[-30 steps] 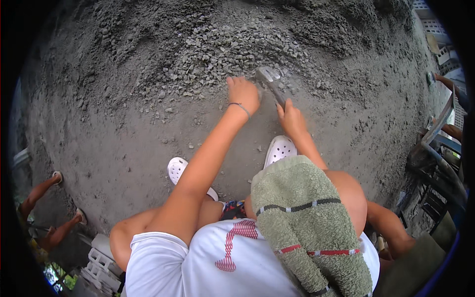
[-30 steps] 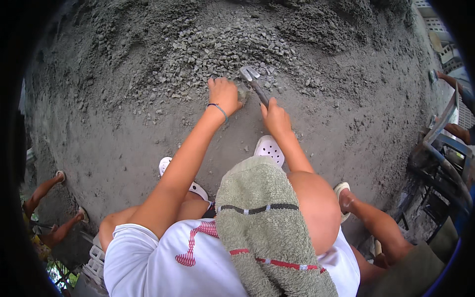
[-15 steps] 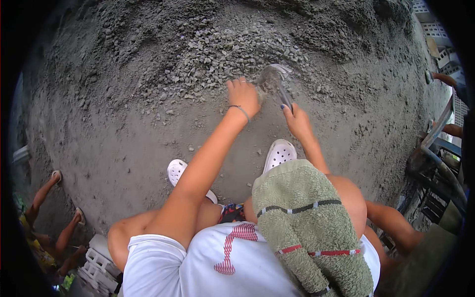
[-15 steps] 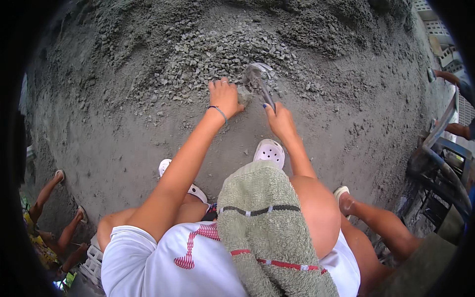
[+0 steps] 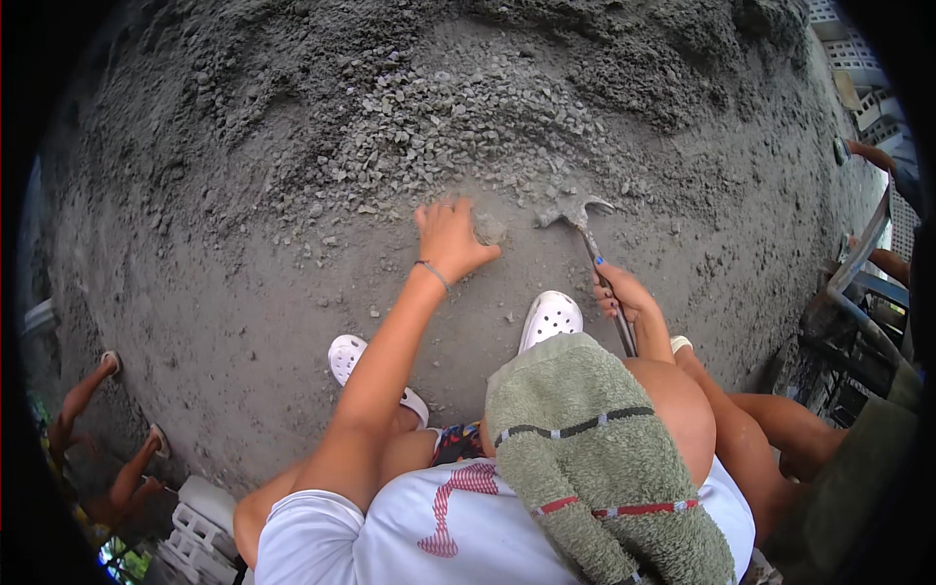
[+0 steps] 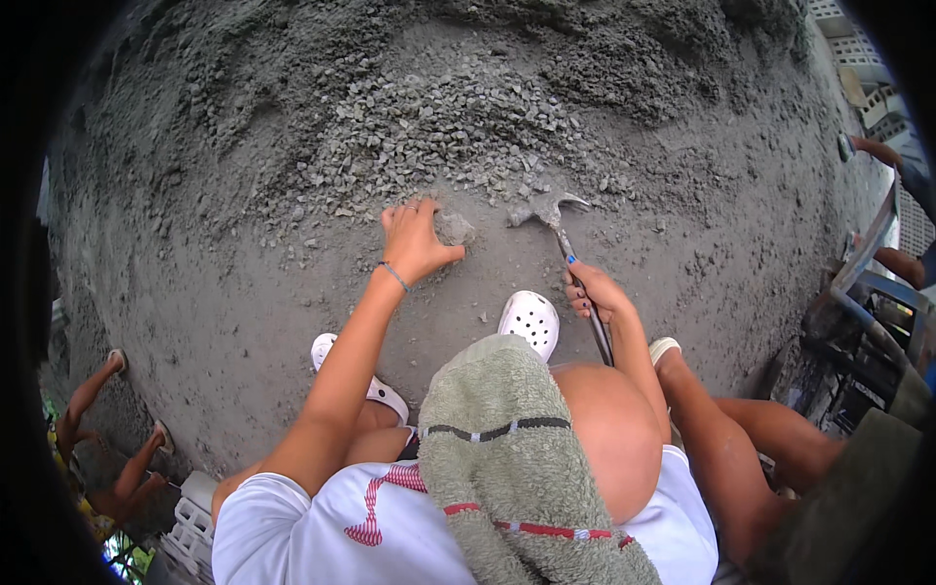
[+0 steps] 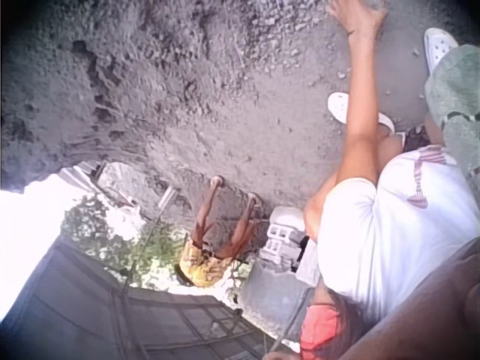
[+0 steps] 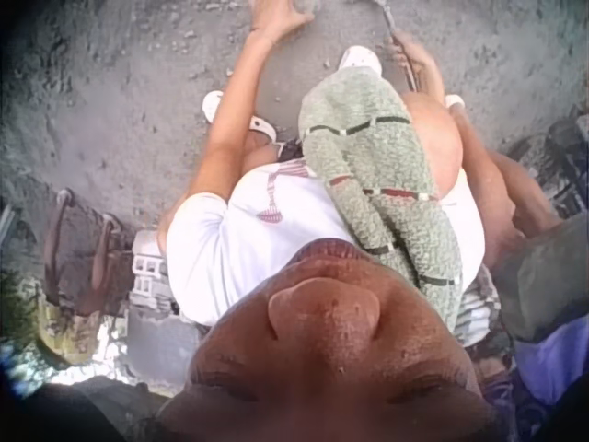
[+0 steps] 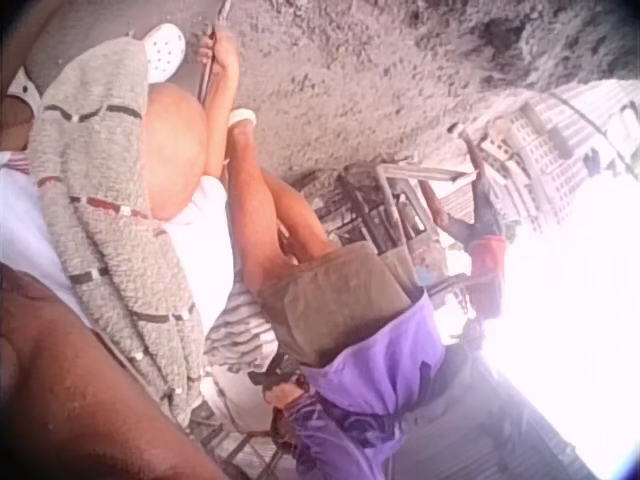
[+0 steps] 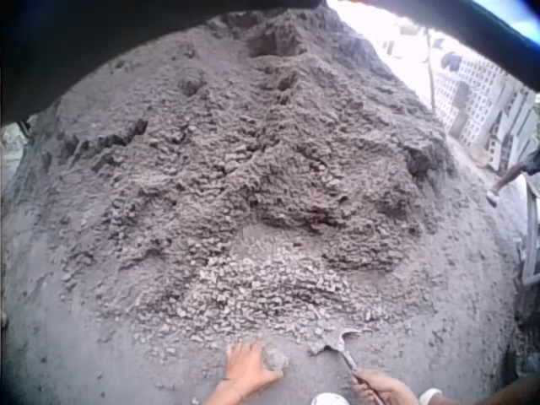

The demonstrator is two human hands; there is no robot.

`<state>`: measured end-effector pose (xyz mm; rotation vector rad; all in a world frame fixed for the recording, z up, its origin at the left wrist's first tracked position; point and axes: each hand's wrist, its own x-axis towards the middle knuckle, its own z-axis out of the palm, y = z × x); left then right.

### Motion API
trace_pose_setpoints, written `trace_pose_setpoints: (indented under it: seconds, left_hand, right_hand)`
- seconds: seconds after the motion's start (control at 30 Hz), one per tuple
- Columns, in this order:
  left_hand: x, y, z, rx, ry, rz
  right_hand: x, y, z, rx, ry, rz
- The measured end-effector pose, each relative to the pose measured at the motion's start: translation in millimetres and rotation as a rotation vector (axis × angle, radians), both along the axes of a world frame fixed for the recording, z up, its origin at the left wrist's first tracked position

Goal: Breaking stones into smaller pieces using a hammer.

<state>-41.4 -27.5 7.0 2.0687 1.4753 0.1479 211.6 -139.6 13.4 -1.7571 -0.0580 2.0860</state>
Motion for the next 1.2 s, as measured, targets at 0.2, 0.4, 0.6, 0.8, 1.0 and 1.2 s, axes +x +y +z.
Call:
trace_pose_setpoints:
  seconds: [0.2,0.4,0.6,0.8,1.0,1.2]
  left_hand:
    - [10,-4,-1,-0.002,0.070,-0.040]
    - [11,-4,5,-0.004,0.043,-0.014]
    - [21,2,6,-0.001,0.031,-0.057]
    - [27,7,9,0.089,-0.081,-0.003]
    - [64,13,-4,0.153,-0.213,0.007]
    - [72,25,-49,0.298,-0.266,0.037]
  right_hand:
    - [-38,101,-25,0.151,0.100,0.102]
    - [-56,137,30,0.355,0.073,0.166]
    - [-55,174,55,0.745,-0.837,0.586]
    - [-46,120,20,0.974,-1.159,0.294]
    - [-24,74,26,0.731,-0.857,0.038]
    - [-30,39,66,0.872,-0.858,0.004]
